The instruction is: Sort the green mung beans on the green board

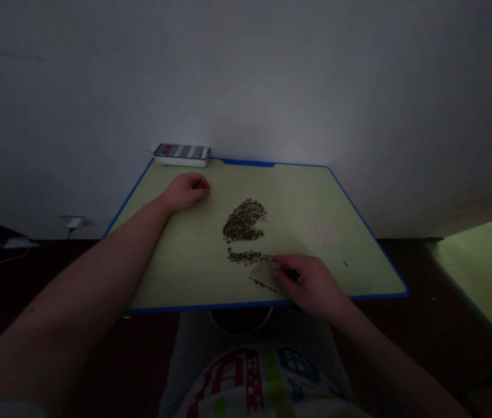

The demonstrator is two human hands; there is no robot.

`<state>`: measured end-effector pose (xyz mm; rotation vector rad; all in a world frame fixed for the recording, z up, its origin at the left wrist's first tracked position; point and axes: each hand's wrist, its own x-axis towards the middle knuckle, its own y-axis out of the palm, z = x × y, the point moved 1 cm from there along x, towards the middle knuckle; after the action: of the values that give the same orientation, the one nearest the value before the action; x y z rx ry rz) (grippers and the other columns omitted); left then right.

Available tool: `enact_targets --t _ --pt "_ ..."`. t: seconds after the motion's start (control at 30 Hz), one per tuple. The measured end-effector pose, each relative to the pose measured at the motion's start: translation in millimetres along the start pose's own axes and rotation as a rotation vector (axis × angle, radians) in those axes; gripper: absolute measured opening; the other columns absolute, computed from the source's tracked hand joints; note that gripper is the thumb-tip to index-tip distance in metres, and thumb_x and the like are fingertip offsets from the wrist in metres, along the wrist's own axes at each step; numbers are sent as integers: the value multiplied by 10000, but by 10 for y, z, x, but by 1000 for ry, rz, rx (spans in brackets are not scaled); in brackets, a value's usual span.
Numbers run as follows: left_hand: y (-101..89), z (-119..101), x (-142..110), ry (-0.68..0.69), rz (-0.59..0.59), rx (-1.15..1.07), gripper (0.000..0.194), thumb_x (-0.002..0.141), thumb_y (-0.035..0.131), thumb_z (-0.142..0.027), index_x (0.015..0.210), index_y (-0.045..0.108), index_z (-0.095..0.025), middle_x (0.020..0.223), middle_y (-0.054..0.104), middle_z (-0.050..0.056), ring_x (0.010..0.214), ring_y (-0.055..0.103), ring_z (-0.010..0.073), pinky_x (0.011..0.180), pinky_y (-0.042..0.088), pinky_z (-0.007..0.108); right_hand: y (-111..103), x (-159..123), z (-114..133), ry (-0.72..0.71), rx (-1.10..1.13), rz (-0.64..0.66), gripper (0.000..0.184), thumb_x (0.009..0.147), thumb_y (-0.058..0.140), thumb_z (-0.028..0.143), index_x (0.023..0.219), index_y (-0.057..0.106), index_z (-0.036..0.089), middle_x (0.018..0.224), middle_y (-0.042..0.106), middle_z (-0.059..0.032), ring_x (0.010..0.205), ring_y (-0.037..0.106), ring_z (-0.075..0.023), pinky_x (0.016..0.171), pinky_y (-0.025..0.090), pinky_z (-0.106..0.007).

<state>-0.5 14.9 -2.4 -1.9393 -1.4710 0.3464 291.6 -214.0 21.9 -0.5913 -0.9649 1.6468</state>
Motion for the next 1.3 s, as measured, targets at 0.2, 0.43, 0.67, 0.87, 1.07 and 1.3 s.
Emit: enact_targets --t 0.2,0.43,0.67,0.87,1.07,1.3 --pt "-3 -9 -3 -23 6 -12 237 628 624 -335 782 643 -156 645 562 -1 607 489 126 579 387 257 82 -113 127 -24 -7 33 309 859 535 244 1116 693 178 956 742 -95 820 694 -229 724 550 -347" --pt "2 18 6 -3 7 -4 246 637 625 -346 788 648 -153 636 558 -3 600 479 119 566 381 249 152 -150 226 -27 -27 6 324 866 525 258 1130 688 166 932 745 -100 796 697 -225 735 558 -346" --pt "-7 -28 -13 -24 -2 3 226 637 624 -319 785 646 -150 634 563 0 594 481 119 566 389 251 254 -127 327 -85 7 68 357 877 507 255 1172 670 138 1010 737 -121 876 696 -246 790 554 -379" --pt "-1 -25 -14 -31 -2 -8 246 633 625 -334 795 646 -150 645 562 0 624 493 132 596 398 259 254 -199 265 -138 89 71 350 890 504 260 1193 656 175 979 744 -97 840 696 -219 759 554 -351" --pt "-1 -38 -18 -21 8 -12 208 632 618 -312 771 631 -159 647 555 -5 615 482 126 606 391 263 59 -300 28 -80 131 2 265 886 539 256 1105 677 202 954 738 -69 827 686 -196 736 553 -325" --pt "-9 -22 -16 -22 -2 6 223 634 628 -320 783 641 -154 650 563 -2 611 490 128 595 396 265 -84 -295 -135 11 167 -61 222 875 554 267 1048 676 198 861 724 -48 726 665 -169 648 545 -288"
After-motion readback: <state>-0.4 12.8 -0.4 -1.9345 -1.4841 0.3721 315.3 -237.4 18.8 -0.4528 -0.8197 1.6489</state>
